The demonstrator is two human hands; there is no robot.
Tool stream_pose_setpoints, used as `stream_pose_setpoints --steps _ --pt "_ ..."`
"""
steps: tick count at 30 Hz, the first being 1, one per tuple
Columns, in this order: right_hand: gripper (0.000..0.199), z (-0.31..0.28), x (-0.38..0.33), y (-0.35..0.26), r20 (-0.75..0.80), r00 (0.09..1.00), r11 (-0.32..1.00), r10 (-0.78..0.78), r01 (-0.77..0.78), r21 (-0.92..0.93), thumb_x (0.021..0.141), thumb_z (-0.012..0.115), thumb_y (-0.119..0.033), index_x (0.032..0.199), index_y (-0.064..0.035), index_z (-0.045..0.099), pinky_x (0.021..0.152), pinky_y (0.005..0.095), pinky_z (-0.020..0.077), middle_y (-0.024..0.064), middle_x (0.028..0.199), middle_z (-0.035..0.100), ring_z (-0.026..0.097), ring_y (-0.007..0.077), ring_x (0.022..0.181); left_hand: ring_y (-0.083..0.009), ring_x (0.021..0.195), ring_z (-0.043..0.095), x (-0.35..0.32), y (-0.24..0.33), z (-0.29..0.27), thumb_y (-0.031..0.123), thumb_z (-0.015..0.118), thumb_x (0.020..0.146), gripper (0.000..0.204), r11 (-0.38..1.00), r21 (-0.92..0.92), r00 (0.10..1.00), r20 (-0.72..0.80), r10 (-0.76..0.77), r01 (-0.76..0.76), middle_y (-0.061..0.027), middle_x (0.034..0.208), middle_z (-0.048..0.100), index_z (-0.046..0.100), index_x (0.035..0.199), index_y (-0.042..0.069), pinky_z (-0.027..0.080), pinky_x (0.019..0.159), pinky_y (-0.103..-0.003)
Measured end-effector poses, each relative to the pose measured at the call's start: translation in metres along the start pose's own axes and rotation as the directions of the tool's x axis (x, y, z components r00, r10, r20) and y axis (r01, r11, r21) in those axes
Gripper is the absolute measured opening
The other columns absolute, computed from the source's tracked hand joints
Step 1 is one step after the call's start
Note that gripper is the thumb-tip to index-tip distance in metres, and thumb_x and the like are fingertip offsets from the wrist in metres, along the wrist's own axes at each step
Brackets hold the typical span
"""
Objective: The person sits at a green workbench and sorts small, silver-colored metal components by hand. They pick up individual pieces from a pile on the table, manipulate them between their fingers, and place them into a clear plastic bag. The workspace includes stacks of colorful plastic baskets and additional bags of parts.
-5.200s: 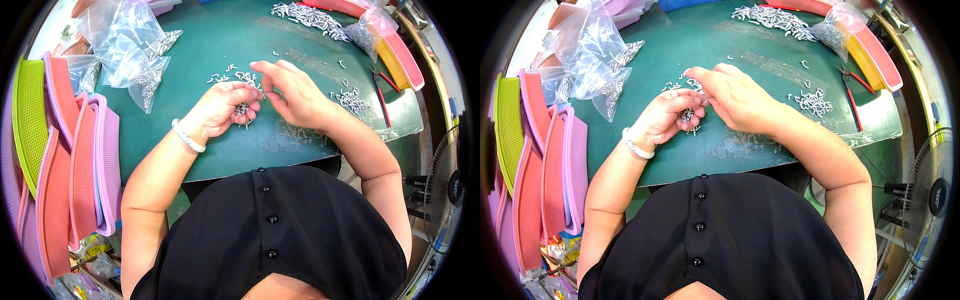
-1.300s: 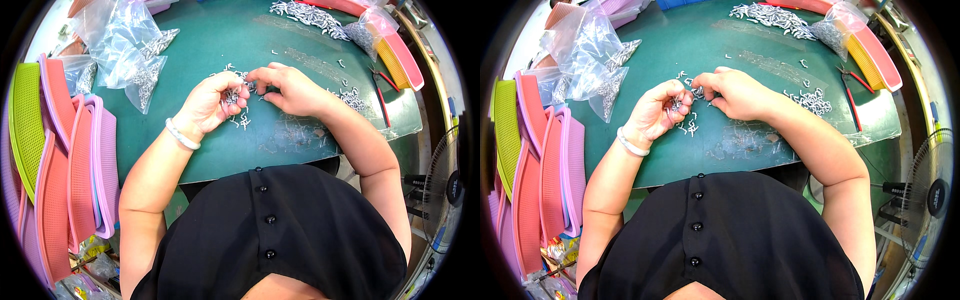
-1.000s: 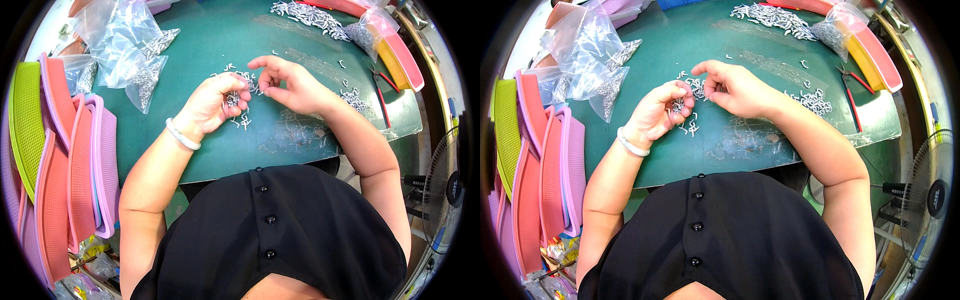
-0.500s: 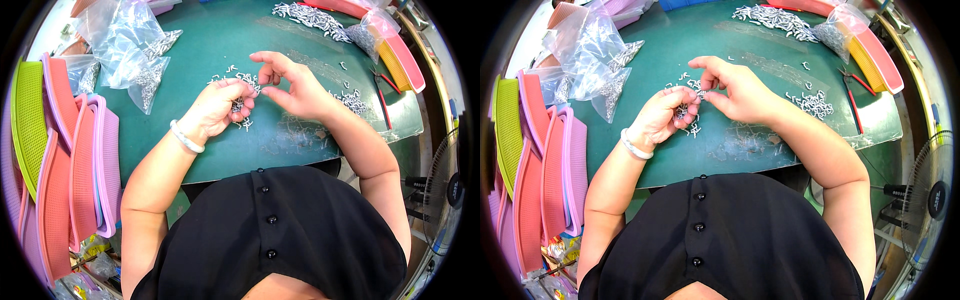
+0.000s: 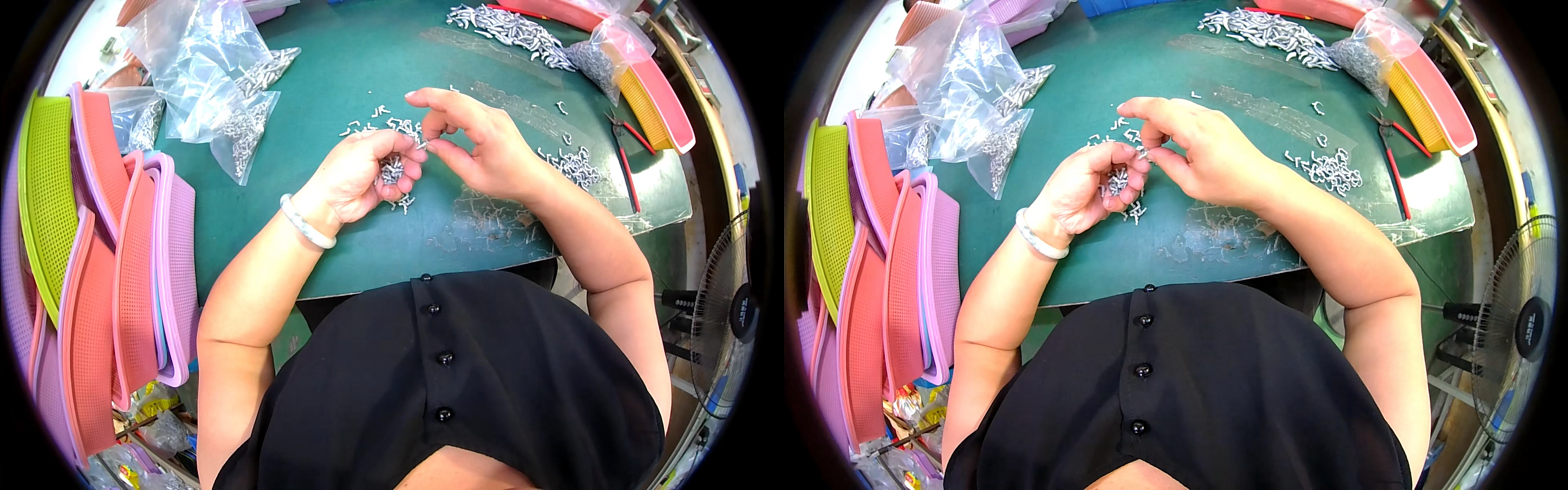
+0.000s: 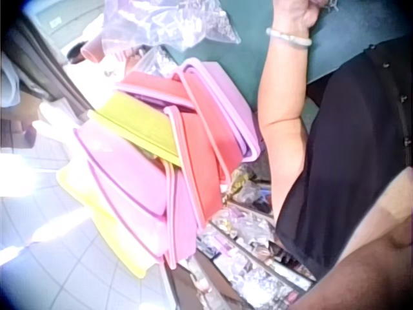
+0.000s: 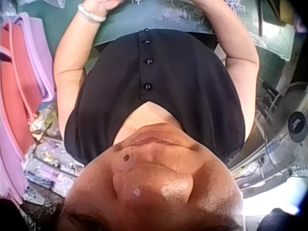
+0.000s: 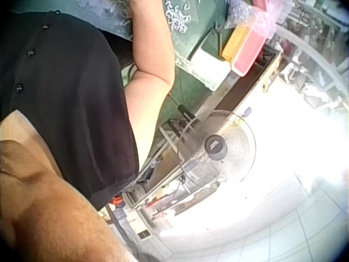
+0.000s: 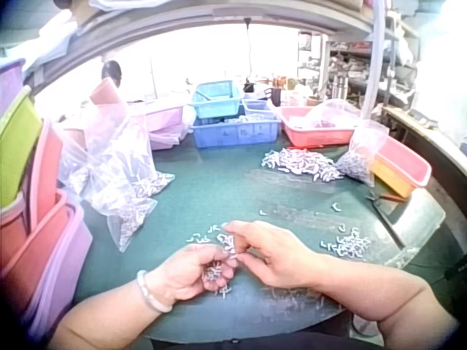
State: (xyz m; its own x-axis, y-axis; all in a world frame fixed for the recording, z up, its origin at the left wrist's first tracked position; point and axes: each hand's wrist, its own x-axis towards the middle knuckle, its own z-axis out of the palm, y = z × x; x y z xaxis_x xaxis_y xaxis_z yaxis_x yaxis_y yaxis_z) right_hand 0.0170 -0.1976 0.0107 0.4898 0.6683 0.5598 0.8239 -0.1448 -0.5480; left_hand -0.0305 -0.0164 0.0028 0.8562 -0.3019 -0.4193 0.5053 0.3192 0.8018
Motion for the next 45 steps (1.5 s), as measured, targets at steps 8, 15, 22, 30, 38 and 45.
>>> stream_pose_setpoints --steps 8,15,22,30,38,45 --pt "0.046 0.001 0.001 0.002 0.015 1.0 1.0 -0.01 0.01 0.024 0.07 0.057 0.002 0.114 -0.0074 0.048 0.069 0.0351 0.0448 0.0046 0.076 0.055 0.056 0.0253 0.076 -0.0113 0.055 0.05 0.0 0.001 -0.001 0.014 0.053 0.084 0.014 0.999 -0.045 0.999 0.042 -0.009 0.011 -0.0056 0.067 0.055 0.057 0.082 0.0 0.036 0.042 -0.02" --pt "0.04 0.003 -0.001 0.014 0.036 0.996 0.996 0.08 -0.081 0.029 0.072 0.056 0.002 0.111 -0.0063 0.049 0.068 0.0349 0.0445 0.0051 0.075 0.055 0.055 0.025 0.075 -0.0084 0.055 0.048 0.001 0.002 -0.003 0.014 0.052 0.086 0.013 0.994 -0.11 1.0 0.008 0.008 -0.007 -0.0033 0.069 0.054 0.055 0.084 0.002 0.034 0.041 -0.017" --pt "0.042 0.007 0.003 0.008 -0.065 0.996 0.99 0.055 -0.046 0.132 0.072 0.057 0.002 0.113 -0.0078 0.051 0.068 0.033 0.046 0.0044 0.079 0.059 0.057 0.0227 0.077 -0.0079 0.058 0.051 0.006 -0.002 -0.007 0.012 0.053 0.085 0.011 0.989 -0.143 1.0 0.01 0.024 -0.022 -0.0034 0.07 0.055 0.057 0.084 0.002 0.043 0.048 -0.016" --pt "0.039 0.009 0.002 0.009 -0.087 0.995 0.985 0.05 -0.035 0.172 0.073 0.057 0.004 0.111 -0.0059 0.052 0.067 0.0306 0.0489 0.0052 0.078 0.06 0.059 0.0209 0.074 -0.0081 0.057 0.053 0.003 -0.001 -0.002 0.012 0.057 0.083 0.01 0.992 -0.122 1.0 0.0 0.015 -0.015 -0.0022 0.068 0.056 0.059 0.083 0.003 0.043 0.047 -0.016" --pt "0.037 0.007 0.002 0.009 -0.065 0.995 0.978 0.08 -0.065 0.201 0.075 0.056 0.005 0.11 -0.0043 0.051 0.066 0.0289 0.0493 0.0056 0.076 0.06 0.06 0.019 0.07 -0.0079 0.056 0.05 0.001 0.0 0.001 0.012 0.055 0.083 0.012 0.996 -0.094 1.0 -0.02 -0.005 0.003 -0.0027 0.069 0.055 0.058 0.085 0.001 0.037 0.044 -0.016" --pt "0.036 0.007 0.002 0.009 -0.059 0.995 0.977 0.086 -0.072 0.201 0.075 0.056 0.005 0.11 -0.0035 0.051 0.065 0.0276 0.0484 0.0056 0.075 0.06 0.06 0.0174 0.069 -0.008 0.055 0.05 0.001 0.0 0.001 0.012 0.055 0.084 0.012 0.996 -0.093 1.0 -0.014 -0.009 0.007 -0.0032 0.069 0.055 0.058 0.085 0.001 0.037 0.044 -0.016"
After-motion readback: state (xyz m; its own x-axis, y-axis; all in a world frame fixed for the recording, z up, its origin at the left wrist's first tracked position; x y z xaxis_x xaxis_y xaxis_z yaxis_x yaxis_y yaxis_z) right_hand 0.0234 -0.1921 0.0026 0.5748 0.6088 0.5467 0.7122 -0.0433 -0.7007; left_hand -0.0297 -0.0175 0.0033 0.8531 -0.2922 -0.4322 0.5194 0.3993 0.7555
